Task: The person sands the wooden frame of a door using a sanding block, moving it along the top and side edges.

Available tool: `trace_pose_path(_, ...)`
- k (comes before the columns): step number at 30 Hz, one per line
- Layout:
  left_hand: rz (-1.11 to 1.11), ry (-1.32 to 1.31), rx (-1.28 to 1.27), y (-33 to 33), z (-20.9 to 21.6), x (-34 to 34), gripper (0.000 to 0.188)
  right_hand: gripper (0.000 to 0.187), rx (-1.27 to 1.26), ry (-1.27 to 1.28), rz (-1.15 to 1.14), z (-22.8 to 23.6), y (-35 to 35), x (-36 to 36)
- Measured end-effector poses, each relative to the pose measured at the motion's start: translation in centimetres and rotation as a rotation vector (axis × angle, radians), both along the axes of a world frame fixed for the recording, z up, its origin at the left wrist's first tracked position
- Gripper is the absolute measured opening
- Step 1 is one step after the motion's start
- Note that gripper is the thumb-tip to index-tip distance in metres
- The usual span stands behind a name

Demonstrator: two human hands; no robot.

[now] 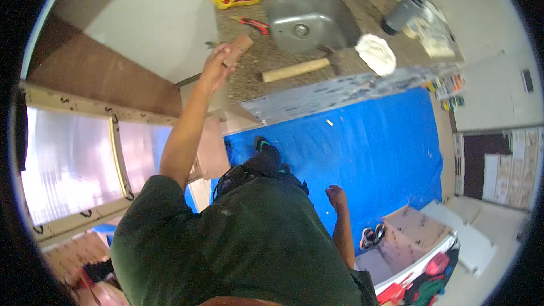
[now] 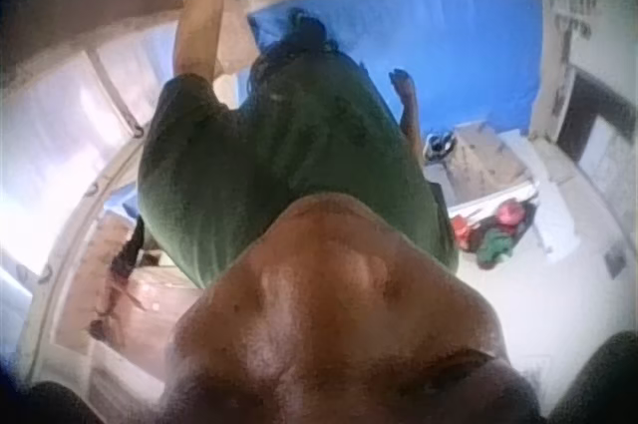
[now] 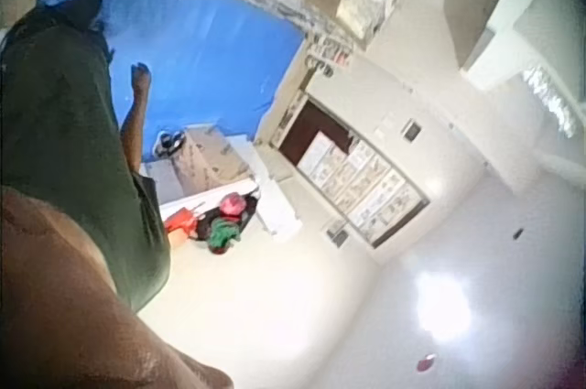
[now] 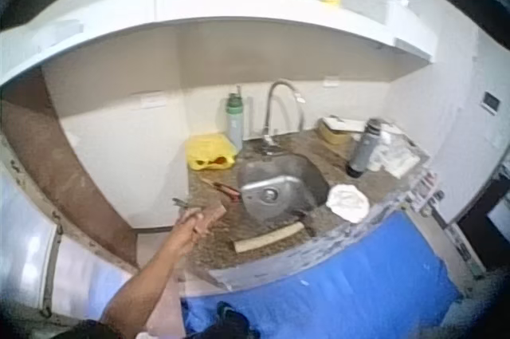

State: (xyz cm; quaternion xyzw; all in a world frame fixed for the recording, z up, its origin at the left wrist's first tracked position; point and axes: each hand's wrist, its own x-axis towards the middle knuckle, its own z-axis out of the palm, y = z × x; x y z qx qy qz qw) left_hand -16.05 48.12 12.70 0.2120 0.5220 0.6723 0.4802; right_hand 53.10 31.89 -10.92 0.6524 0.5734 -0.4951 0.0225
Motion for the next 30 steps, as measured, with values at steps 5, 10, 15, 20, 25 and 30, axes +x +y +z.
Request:
trace_pose_path(5,-0.177,-0.752,0.407,-9.0,3.5,1.3,0.045,0.042,0.075,0.367,0.289,14.1,10.1,-18.3)
trace_pose_path(10,0.034,-0.821,0.508,-12.5,5.2,2.1,0.052,0.042,0.016,0.791,0.503,28.4,17.4,-38.3)
trace_pose_path(15,0.082,-0.848,0.659,-15.0,6.8,3.4,0.053,0.045,-0.348,1.087,0.409,34.8,18.9,-53.6)
trace_pose_path(20,0.305,-0.756,0.643,-16.0,9.4,5.8,0.054,0.057,-0.457,1.245,0.702,35.0,17.2,-59.2)
trace_pose_path(25,0.609,-0.452,0.452,-15.3,12.2,7.6,0.05,0.072,-0.321,1.265,0.772,36.8,15.8,-60.3)
trace_pose_path(30,0.707,-0.335,0.45,-14.5,10.3,9.5,0.047,0.06,-0.397,1.071,0.835,35.8,19.0,-62.7)
